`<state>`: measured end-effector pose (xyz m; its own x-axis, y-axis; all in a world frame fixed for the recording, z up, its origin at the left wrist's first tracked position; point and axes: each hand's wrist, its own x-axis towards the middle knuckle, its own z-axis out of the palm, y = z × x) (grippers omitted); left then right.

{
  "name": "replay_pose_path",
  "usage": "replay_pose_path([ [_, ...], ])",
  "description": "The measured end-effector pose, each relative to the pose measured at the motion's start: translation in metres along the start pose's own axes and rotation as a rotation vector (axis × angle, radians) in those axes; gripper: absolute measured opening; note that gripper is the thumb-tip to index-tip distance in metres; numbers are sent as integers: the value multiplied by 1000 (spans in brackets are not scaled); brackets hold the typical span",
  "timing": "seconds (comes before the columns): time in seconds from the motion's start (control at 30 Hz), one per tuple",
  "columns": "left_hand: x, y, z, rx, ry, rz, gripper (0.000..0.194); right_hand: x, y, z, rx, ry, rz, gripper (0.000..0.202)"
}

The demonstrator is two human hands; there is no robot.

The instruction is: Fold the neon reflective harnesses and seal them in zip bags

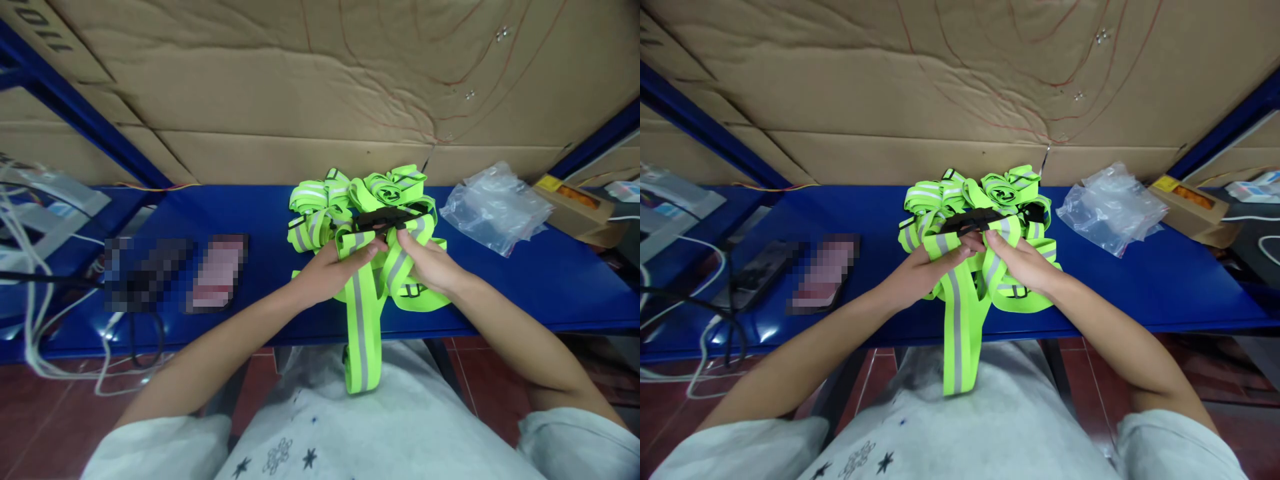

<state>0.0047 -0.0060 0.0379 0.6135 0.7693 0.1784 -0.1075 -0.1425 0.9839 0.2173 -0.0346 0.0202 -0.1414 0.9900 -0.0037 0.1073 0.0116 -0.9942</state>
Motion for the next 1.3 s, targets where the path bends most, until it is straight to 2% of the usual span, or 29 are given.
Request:
replay_pose_path([
  [0.1, -1, -4, 1, 72, -28, 24, 34, -1, -5, 1, -62, -23, -39, 67],
  [0.2, -2, -10, 2, 127, -55, -66, 36, 0, -12, 7, -165, -107, -167, 62],
  [0.3, -3, -17, 5, 142, 12, -68, 47, 3, -15, 14, -289, -132, -371, 50],
  [0.37, -3, -18, 7, 160, 48, -33, 53, 4, -16, 14, -324, -123, -428, 46],
  [0.43, -3, -17, 8, 174, 46, 4, 52, 4, -19, 10, -308, -94, -452, 58],
  [0.5, -3, -15, 7, 188, 13, 35, 50, 1, -25, 4, -295, -26, -511, 86],
  [0.53, -3, -14, 6, 195, -3, 41, 48, -1, -30, 0, -320, -1, -540, 94],
  [0.57, -3, -13, 6, 197, -25, 34, 46, -4, -35, -3, -367, 1, -562, 91],
  [0.6, -4, -12, 5, 191, -48, 18, 44, -7, -41, -5, -429, -11, -570, 78],
  [0.67, -5, -12, 6, 149, -74, -12, 40, -13, -51, -6, -545, -34, -543, 40],
  [0.7, -6, -11, 7, 114, -76, -21, 39, -15, -55, -5, -566, -14, -532, 28],
  [0.73, -7, -10, 7, 76, -83, -28, 40, -17, -57, -4, -557, 24, -515, 24],
  [0.83, -9, -6, 10, -12, -168, -98, 43, -18, -55, 1, -396, 156, -374, 41],
  [0.9, -10, -3, 11, -34, -226, -151, 42, -16, -51, 3, -214, 170, -223, 52],
  [0.97, -10, -2, 12, -55, -264, -180, 39, -15, -49, 5, -39, 138, -79, 52],
  [1.03, -10, -2, 13, -117, -364, -205, 34, -14, -50, 6, 80, 107, 19, 48],
  [1.13, -9, -1, 15, -208, -523, -183, 28, -12, -53, 5, 195, 72, 96, 43],
  [1.23, -11, 3, 15, -205, -577, -130, 29, -7, -53, 1, 283, -3, 146, 34],
  [1.3, -12, 3, 14, -170, -591, -116, 32, -3, -49, -2, 277, -91, 183, 41],
])
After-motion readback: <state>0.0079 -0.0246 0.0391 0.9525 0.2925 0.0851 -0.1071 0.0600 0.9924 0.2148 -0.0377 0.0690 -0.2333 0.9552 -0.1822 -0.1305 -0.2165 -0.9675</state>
